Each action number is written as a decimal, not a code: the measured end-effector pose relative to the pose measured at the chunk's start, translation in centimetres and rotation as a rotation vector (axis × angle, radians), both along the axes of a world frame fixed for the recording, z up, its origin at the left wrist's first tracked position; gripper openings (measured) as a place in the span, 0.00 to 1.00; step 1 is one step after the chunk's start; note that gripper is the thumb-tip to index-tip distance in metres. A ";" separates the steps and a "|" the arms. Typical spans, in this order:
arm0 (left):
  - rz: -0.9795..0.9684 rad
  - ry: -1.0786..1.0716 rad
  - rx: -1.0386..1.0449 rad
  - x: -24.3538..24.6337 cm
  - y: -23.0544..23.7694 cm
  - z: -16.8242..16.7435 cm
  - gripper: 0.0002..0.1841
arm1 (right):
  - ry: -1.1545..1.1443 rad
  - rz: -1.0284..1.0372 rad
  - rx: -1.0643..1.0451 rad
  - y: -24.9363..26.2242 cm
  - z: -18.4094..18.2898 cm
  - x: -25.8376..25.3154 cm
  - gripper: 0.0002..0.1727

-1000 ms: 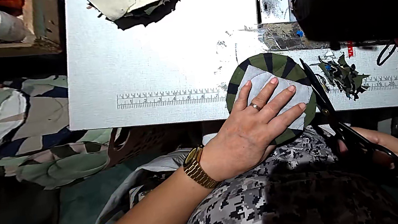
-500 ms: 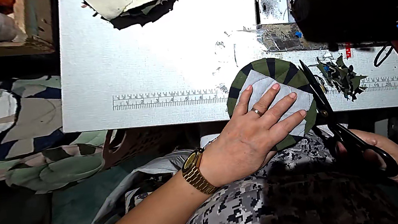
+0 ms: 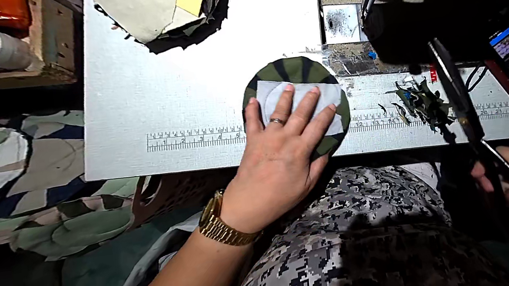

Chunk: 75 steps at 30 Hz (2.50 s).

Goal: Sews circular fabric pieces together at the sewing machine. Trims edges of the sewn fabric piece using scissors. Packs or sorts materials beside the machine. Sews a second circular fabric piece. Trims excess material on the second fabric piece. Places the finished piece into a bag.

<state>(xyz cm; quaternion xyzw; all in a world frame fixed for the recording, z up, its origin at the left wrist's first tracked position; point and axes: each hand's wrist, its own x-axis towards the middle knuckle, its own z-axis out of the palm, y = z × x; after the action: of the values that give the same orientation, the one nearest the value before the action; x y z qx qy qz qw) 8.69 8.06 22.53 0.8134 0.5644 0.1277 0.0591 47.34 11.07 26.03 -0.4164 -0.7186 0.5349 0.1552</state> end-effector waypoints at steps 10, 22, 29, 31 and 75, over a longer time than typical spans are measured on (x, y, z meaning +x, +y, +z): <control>0.030 -0.041 0.004 -1.0 3.6 -0.7 0.32 | -0.269 -0.250 0.381 7.5 0.8 -3.3 0.15; 0.064 -0.036 0.022 -0.8 3.8 -1.3 0.32 | -0.835 -0.377 0.522 15.7 1.2 -10.9 0.28; 0.061 -0.055 0.023 -0.9 3.8 -1.3 0.31 | -0.797 -0.264 0.786 15.5 1.4 -12.0 0.19; 0.061 -0.060 0.025 -0.9 3.8 -1.4 0.31 | -0.682 -0.153 0.834 14.1 1.2 -13.1 0.17; 0.057 -0.042 0.071 -1.2 3.6 -1.9 0.32 | -0.397 0.113 1.126 4.5 -4.8 -15.5 0.20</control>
<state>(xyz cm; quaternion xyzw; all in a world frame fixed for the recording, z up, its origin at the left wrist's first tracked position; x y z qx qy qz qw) 7.46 11.71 20.66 0.7958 0.5811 0.1660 0.0385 31.82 15.62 21.21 -0.3232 -0.9278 -0.0088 0.1860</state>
